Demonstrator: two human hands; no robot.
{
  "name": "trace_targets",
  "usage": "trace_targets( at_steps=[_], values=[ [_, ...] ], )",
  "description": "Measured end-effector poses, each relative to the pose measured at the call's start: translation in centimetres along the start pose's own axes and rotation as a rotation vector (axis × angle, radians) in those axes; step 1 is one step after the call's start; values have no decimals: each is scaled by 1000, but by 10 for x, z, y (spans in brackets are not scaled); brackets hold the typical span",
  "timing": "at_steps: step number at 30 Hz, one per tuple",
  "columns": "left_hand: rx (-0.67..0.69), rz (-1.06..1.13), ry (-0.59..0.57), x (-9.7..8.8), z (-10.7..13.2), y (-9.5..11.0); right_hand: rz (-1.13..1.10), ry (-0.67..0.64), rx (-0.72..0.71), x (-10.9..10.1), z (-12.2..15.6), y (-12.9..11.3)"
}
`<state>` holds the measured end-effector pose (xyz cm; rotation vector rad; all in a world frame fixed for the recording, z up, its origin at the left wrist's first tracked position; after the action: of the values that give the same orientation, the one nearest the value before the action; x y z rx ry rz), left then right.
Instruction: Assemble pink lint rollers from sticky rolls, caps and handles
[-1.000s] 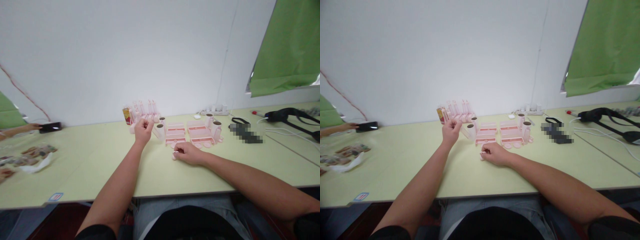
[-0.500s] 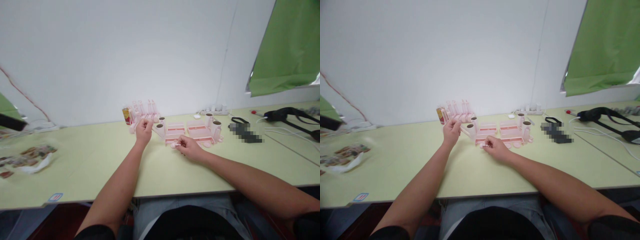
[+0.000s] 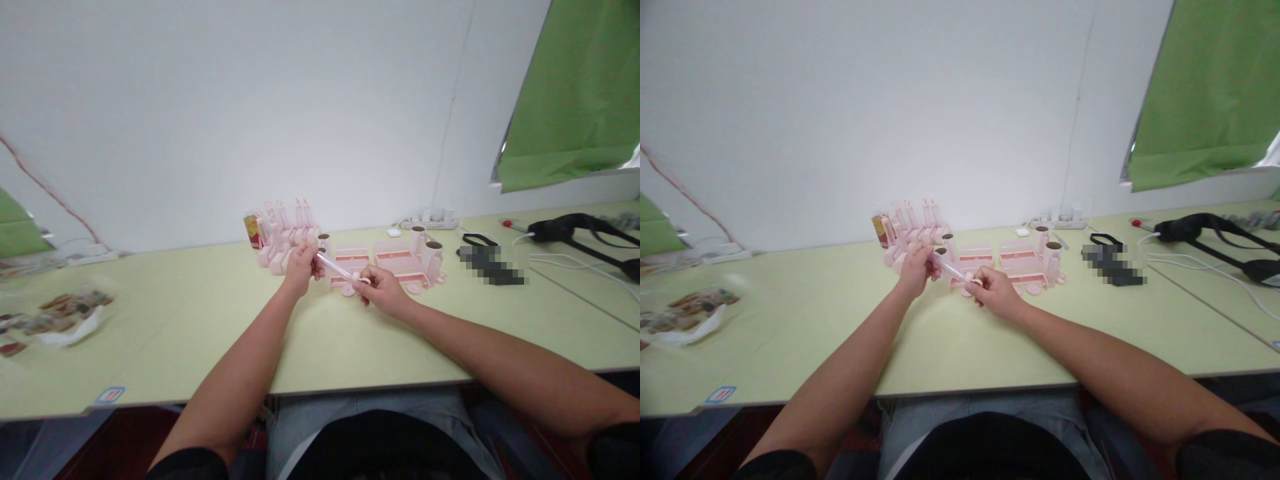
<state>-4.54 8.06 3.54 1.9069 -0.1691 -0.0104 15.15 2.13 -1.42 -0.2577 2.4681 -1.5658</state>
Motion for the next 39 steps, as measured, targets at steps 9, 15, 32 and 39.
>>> trace_targets(
  at_steps=[9, 15, 32, 39],
  values=[
    [-146, 48, -277, 6, 8, 5, 79, 19, -32, -4, 4, -11],
    [-226, 56, -484, 3, 16, 16, 54, 30, -49, -16, 0, -16],
    [-304, -394, -953, 58, 58, 1, 160, -244, 142, -15, -4, 1],
    [5, -542, -947, 65, 53, 9, 337, -342, 157, -14, -1, 1]
  ],
)
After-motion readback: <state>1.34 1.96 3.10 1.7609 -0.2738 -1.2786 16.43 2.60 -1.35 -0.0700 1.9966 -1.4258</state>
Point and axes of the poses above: each hand's wrist, its own z-axis away from the middle knuckle, its own x-axis out of the palm, y = z × x, the point moved 4 cm from there along -z, towards the middle knuckle, and after that the axes turned 1 degree about x, right-handed, at the moved point
